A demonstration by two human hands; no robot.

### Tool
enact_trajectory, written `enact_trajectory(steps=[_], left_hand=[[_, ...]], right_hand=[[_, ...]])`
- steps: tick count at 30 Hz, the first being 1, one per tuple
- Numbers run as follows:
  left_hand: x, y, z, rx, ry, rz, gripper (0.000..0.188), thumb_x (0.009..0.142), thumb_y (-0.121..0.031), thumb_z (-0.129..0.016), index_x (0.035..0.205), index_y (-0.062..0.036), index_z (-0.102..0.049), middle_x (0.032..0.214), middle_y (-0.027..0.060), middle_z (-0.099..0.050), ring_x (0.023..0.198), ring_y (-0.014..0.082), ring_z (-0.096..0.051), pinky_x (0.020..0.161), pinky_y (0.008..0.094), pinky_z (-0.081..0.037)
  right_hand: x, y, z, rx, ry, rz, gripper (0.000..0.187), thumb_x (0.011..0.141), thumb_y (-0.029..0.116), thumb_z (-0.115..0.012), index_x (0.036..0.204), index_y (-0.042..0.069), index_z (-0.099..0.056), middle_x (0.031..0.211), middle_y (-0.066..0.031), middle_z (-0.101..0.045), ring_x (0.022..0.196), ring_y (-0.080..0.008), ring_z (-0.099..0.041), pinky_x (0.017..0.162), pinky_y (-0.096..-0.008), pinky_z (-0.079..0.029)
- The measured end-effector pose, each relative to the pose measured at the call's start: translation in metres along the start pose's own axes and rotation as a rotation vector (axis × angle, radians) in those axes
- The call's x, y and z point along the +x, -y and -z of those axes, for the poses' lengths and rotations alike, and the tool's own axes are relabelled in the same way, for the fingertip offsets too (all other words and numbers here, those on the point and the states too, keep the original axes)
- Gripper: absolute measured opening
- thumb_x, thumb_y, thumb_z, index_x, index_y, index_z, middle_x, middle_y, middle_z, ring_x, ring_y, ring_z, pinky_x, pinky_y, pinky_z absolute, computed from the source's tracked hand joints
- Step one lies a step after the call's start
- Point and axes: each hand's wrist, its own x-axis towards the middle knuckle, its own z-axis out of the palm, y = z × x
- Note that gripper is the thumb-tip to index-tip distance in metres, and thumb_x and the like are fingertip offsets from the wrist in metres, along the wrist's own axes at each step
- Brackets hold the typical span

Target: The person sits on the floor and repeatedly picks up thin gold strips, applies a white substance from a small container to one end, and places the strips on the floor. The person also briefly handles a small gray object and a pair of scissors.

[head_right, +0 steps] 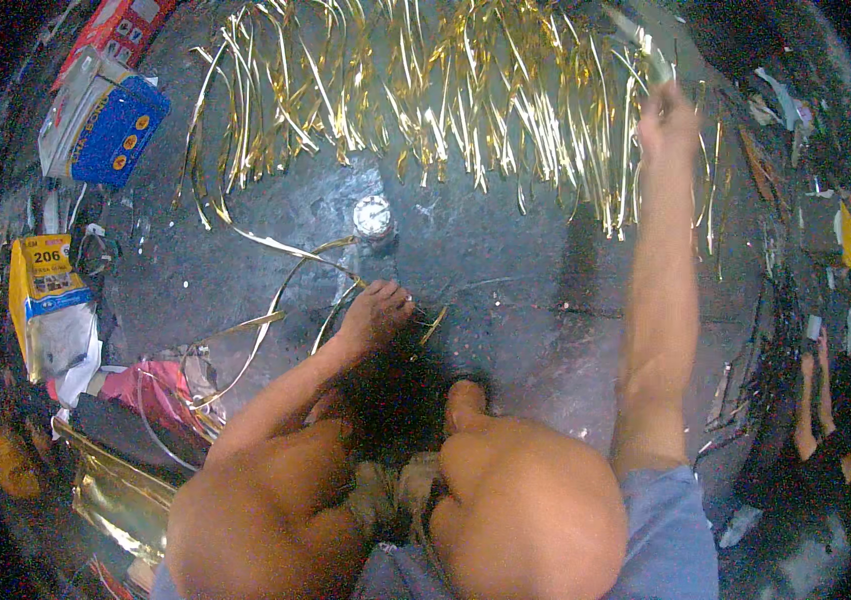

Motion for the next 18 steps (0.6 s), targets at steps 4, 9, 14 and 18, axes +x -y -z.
enact_trajectory(steps=[4, 9, 14, 18], left_hand=[[0.001, -0.001, 0.029, -0.331, -0.196, 0.179, 0.023, 0.084, -0.011, -0.067, 0.108, -0.0098, -0.068, 0.1, 0.0066, -0.068, 0.092, 0.0292, -0.067, 0.076, 0.0407, -0.054], [-0.065, 0.041, 0.169, -0.369, -1.014, 0.87, 0.007, 0.09, -0.003, -0.071, 0.096, -0.0041, -0.071, 0.087, 0.0059, -0.074, 0.073, 0.0166, -0.07, 0.067, 0.0334, -0.054], [-0.15, 0.081, 0.314, -0.024, -1.6, 1.193, 0.026, 0.103, -0.018, -0.061, 0.121, -0.0035, -0.071, 0.071, 0.0031, -0.065, 0.056, 0.0083, -0.053, 0.052, 0.0221, -0.041], [-0.168, 0.108, 0.288, -0.191, -0.908, 1.173, 0.026, 0.097, -0.013, -0.066, 0.118, 0.0019, -0.07, 0.091, 0.0049, -0.068, 0.076, 0.0104, -0.059, 0.07, 0.0264, -0.049]], right_hand=[[-0.111, -0.049, -0.067, 1.278, -0.266, -1.168, 0.017, 0.095, -0.001, -0.062, 0.109, -0.01, -0.064, 0.097, -0.0121, -0.066, 0.087, -0.0209, -0.067, 0.07, -0.0223, -0.06], [-0.209, 0.038, -0.084, 1.035, -0.014, -1.247, 0.014, 0.087, -0.006, -0.067, 0.101, -0.009, -0.065, 0.084, -0.0116, -0.069, 0.067, -0.0182, -0.066, 0.052, -0.024, -0.051], [-0.261, 0.122, -0.062, 0.651, 0.634, -0.324, 0.04, 0.079, 0.0, -0.075, 0.115, 0.004, -0.058, 0.101, -0.0088, -0.069, 0.084, -0.0163, -0.066, 0.077, -0.0291, -0.055], [-0.264, 0.211, -0.038, 0.63, 0.79, 0.049, 0.077, 0.067, 0.022, -0.088, 0.135, 0.008, -0.053, 0.122, -0.0143, -0.058, 0.097, -0.0223, -0.058, 0.091, -0.0376, -0.052]])
